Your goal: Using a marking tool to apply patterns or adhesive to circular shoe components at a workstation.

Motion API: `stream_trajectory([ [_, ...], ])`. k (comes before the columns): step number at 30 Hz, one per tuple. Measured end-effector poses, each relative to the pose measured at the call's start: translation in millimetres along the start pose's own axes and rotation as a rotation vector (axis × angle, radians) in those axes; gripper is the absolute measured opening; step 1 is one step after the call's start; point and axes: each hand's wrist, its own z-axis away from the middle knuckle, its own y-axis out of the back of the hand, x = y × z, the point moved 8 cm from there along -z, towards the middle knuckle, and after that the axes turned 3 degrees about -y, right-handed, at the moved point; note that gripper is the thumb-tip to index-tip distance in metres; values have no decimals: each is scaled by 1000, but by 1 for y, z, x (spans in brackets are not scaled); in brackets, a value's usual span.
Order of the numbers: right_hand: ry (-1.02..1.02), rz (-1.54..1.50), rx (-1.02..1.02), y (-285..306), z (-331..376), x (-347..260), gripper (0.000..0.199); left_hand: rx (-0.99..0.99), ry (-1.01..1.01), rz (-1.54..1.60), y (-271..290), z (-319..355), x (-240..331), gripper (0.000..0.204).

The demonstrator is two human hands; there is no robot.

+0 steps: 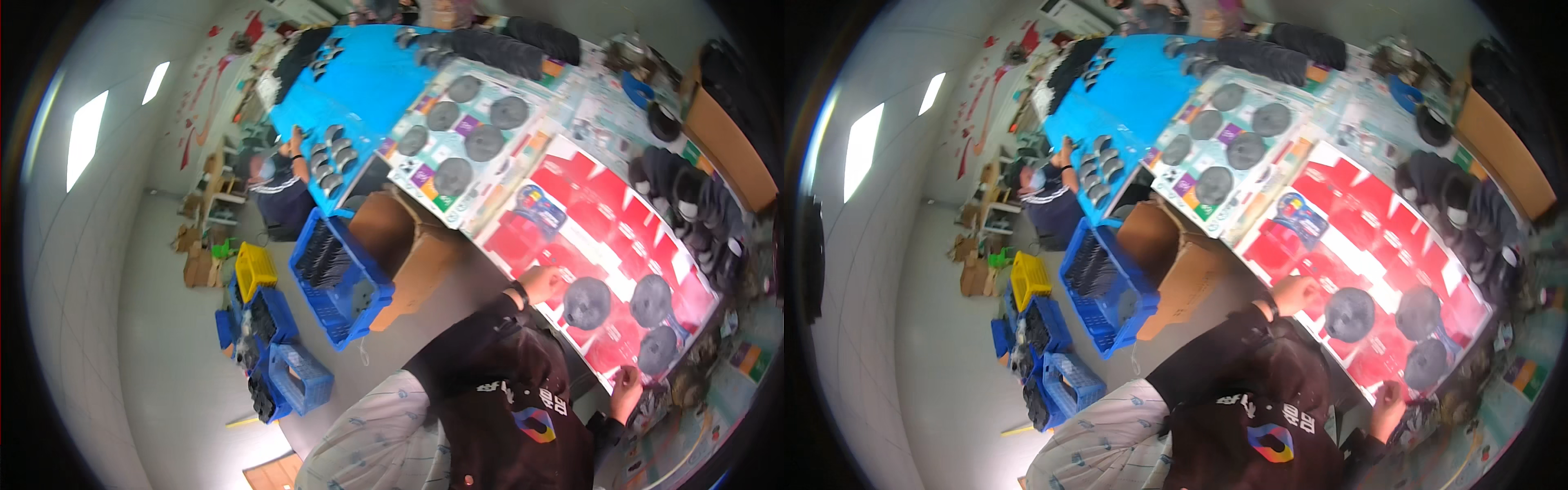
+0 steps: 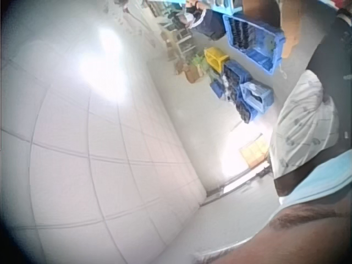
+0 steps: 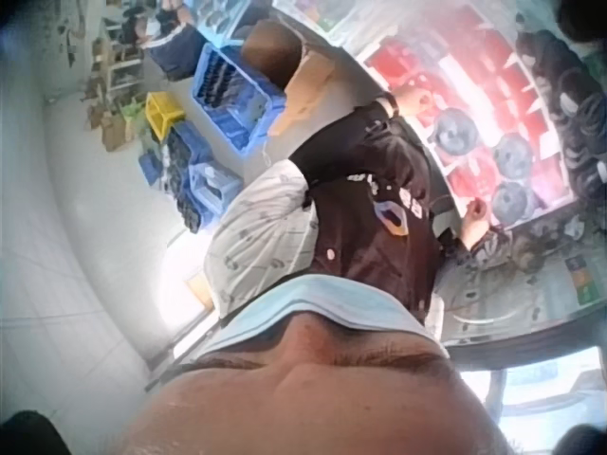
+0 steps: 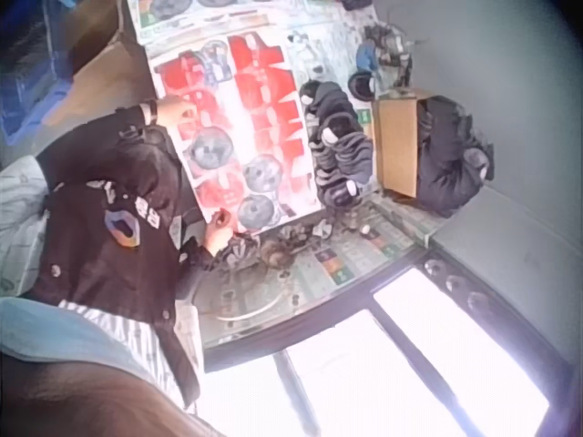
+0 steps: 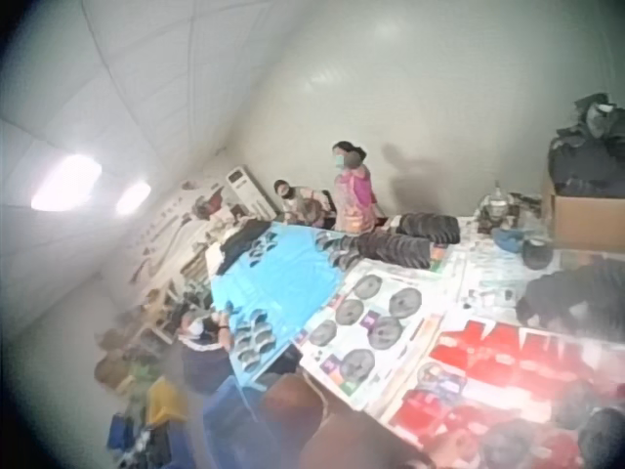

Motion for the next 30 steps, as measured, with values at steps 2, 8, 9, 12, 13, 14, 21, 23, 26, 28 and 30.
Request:
stream_trajectory([
  [2, -87, -15, -13, 4, -2, 6, 19, -35, -168, 149, -4, -2, 8, 30],
  [8, -33, 99, 89, 12, -14, 7, 15, -13, 56, 2, 3, -25, -1, 48],
  [9, -105, 146, 74, 12, -12, 11, 15, -30, 134, 24, 8, -27, 1, 57],
  [12, -142, 119, 119, 16, -9, 7, 12, -129, 33, 852, 38, -33, 40, 85],
  [13, -137, 101, 131, 18, -8, 6, 12, -54, 3, 1018, 60, -33, 47, 88],
  [14, -134, 86, 142, 20, -6, 6, 12, -5, -47, 1146, 82, -34, 54, 88],
  [21, -204, 135, 202, 23, -2, 26, 12, -53, -157, 1010, 100, -69, 72, 77],
  [23, -262, 104, 222, 23, -5, 35, 11, -59, 71, 482, 48, -79, 49, 43],
  [26, -243, 131, 273, 28, -13, 35, 11, -3, -473, -310, -40, -80, 82, 26],
  [28, -281, 132, 255, 31, -20, 37, 11, -131, -420, -356, -93, -87, 73, 35],
  [30, -295, 128, 288, 34, -27, 38, 10, -136, -515, -499, -125, -88, 76, 49],
])
